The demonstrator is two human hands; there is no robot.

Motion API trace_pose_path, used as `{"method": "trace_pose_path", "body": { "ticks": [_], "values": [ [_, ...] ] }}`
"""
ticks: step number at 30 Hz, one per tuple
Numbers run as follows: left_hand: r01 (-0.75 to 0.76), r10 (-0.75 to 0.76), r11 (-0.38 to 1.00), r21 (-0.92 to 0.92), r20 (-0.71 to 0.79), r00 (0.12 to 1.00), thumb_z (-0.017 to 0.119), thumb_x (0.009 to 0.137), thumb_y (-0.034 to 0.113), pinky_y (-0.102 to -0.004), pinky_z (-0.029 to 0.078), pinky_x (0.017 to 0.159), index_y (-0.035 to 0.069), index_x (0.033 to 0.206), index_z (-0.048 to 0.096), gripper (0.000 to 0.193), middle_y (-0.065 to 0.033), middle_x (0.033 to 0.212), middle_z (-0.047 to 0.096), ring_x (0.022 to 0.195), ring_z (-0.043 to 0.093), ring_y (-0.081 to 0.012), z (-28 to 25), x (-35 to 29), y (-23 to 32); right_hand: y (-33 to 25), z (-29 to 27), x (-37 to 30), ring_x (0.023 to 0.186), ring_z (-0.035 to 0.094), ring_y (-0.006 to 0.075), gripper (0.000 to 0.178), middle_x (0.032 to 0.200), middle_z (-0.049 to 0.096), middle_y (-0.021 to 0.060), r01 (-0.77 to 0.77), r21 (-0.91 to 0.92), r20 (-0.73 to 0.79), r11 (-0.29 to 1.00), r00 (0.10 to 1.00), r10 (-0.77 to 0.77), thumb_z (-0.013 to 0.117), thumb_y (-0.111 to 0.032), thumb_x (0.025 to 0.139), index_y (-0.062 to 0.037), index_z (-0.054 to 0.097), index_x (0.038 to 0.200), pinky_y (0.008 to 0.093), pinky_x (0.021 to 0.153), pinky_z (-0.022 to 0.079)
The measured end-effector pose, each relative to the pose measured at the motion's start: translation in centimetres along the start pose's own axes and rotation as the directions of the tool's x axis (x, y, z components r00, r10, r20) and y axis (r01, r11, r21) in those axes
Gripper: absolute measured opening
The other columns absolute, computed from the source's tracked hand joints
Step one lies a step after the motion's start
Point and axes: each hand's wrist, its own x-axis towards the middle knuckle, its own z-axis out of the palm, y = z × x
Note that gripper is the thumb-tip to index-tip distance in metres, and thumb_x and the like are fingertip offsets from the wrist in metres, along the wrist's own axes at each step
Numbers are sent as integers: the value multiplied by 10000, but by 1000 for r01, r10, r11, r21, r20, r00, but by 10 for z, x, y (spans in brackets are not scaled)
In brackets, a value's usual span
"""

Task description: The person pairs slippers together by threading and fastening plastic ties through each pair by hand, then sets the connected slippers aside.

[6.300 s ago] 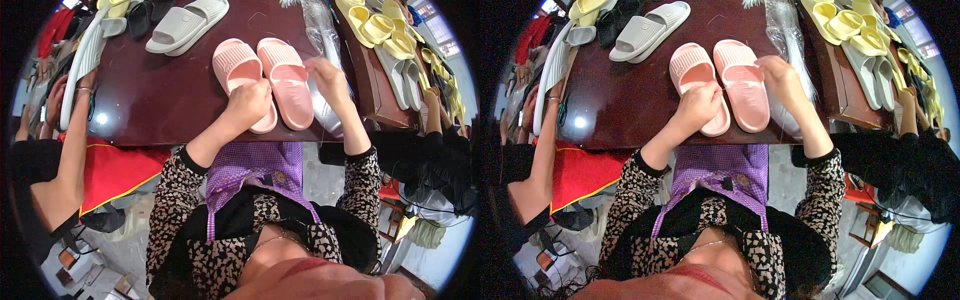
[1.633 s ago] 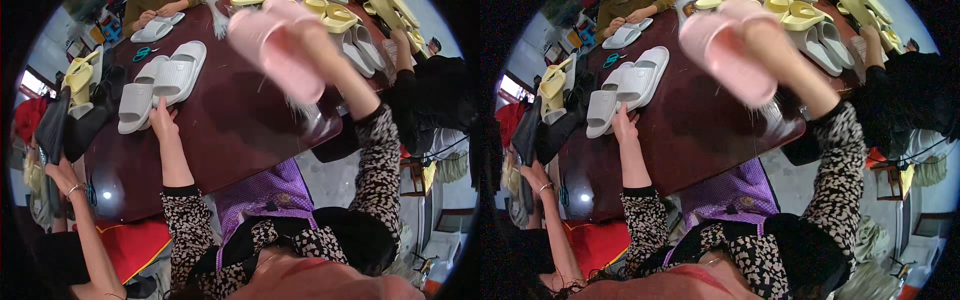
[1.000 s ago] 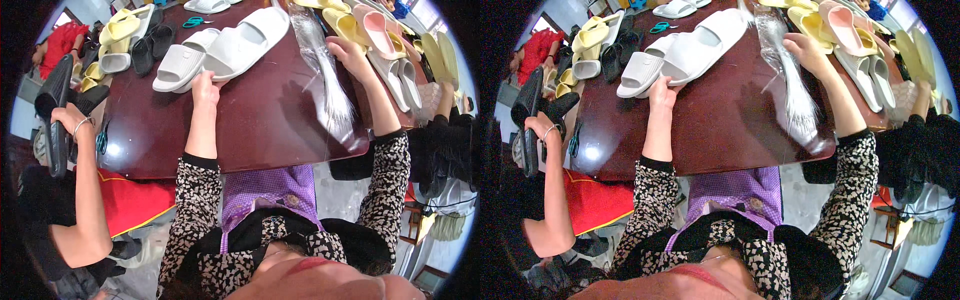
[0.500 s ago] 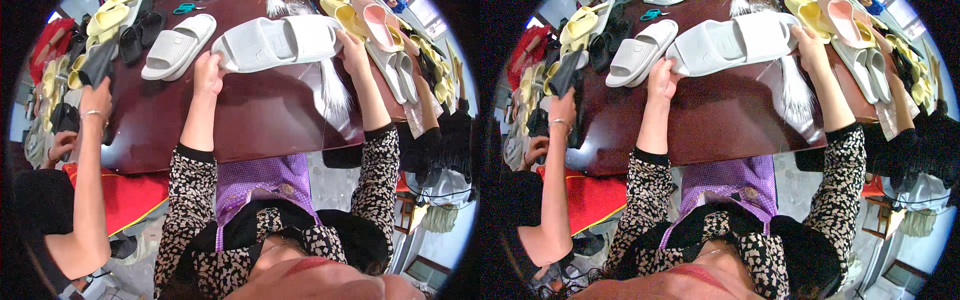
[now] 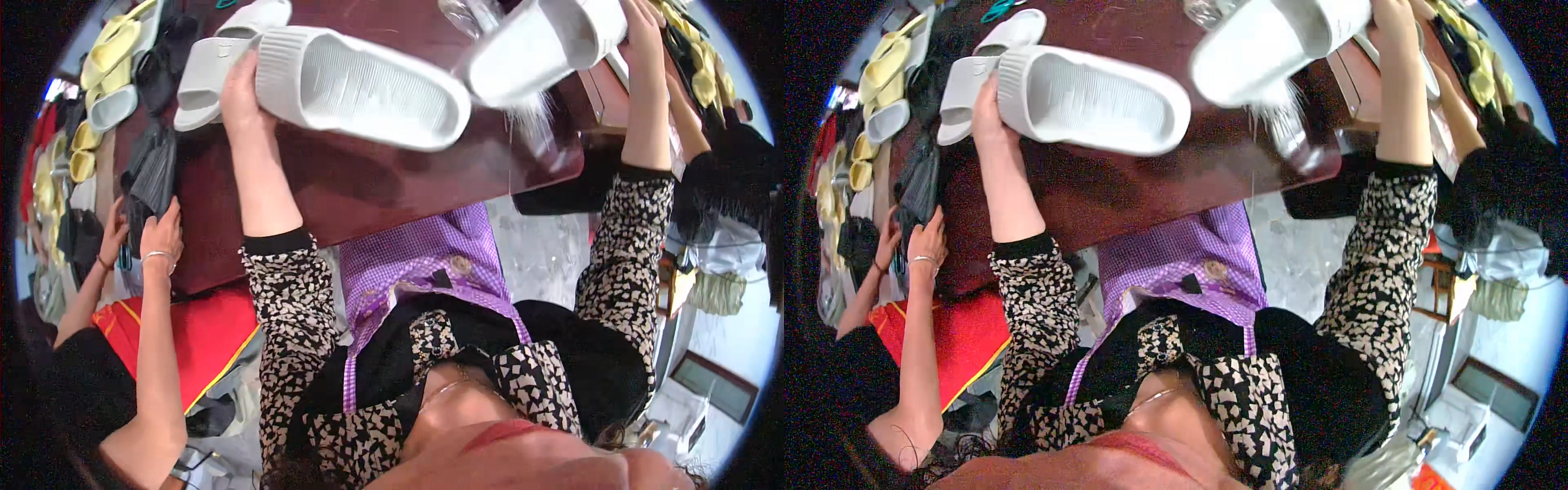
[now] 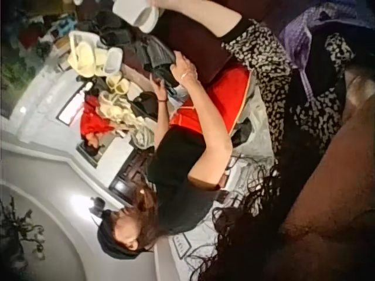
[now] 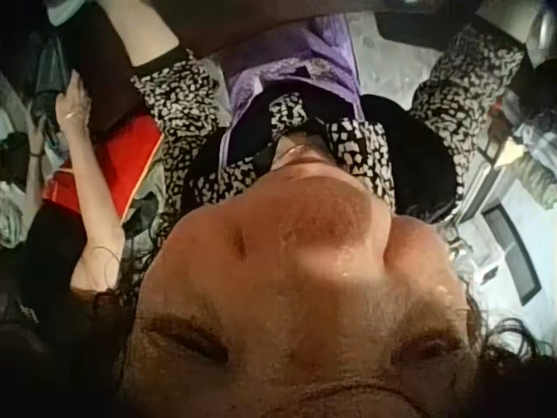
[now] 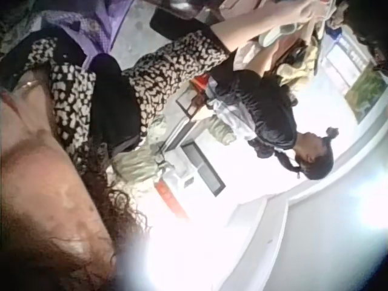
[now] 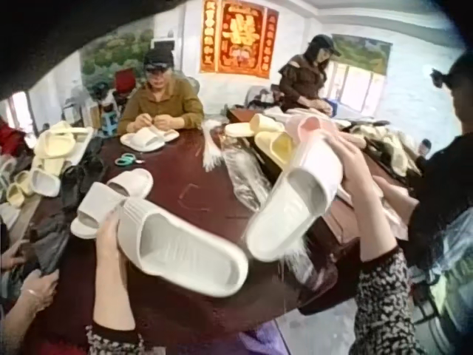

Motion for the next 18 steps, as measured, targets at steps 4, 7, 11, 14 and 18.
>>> {"method": "trace_pose_path", "body": {
  "ticks": [4,7,11,14,18],
  "values": [
    [95,-119,982,165,146,982,646,839,135,-280,519,708,-8,1043,592,255,-77,921,650,808,628,-165,10,-6,-10,-22,40,-41,817,576,123,255,915,632,51,-228,-20,89,973,969,229,610,-200,857,-2,633,1017,244,720,454],
    [113,-161,975,190,265,951,671,822,131,-263,520,697,-9,1022,596,256,-65,911,651,791,628,-152,33,-18,-16,3,41,-21,775,565,106,276,838,635,33,-112,-336,464,935,845,267,649,-241,831,-3,647,971,235,693,449],
    [49,-103,971,233,227,969,683,814,126,-251,512,698,-10,1006,600,250,-64,905,651,790,623,-142,41,-29,-23,20,81,-38,739,547,98,232,771,616,18,157,-367,601,917,792,105,637,-214,838,-6,655,939,240,673,439],
    [-45,2,961,273,154,988,676,818,123,-246,501,707,-15,1008,599,248,-68,909,649,799,618,-140,37,-29,-32,40,92,-32,731,548,103,205,765,608,33,248,-21,453,969,866,-212,624,-175,840,4,647,938,246,660,443],
    [-210,202,893,397,64,977,654,828,126,-242,482,721,-30,1020,597,254,-79,921,645,812,608,-142,21,-22,-27,9,71,-58,693,544,100,184,743,604,41,168,-234,471,958,881,-39,613,-135,836,22,635,930,248,621,440]
  ]
}}
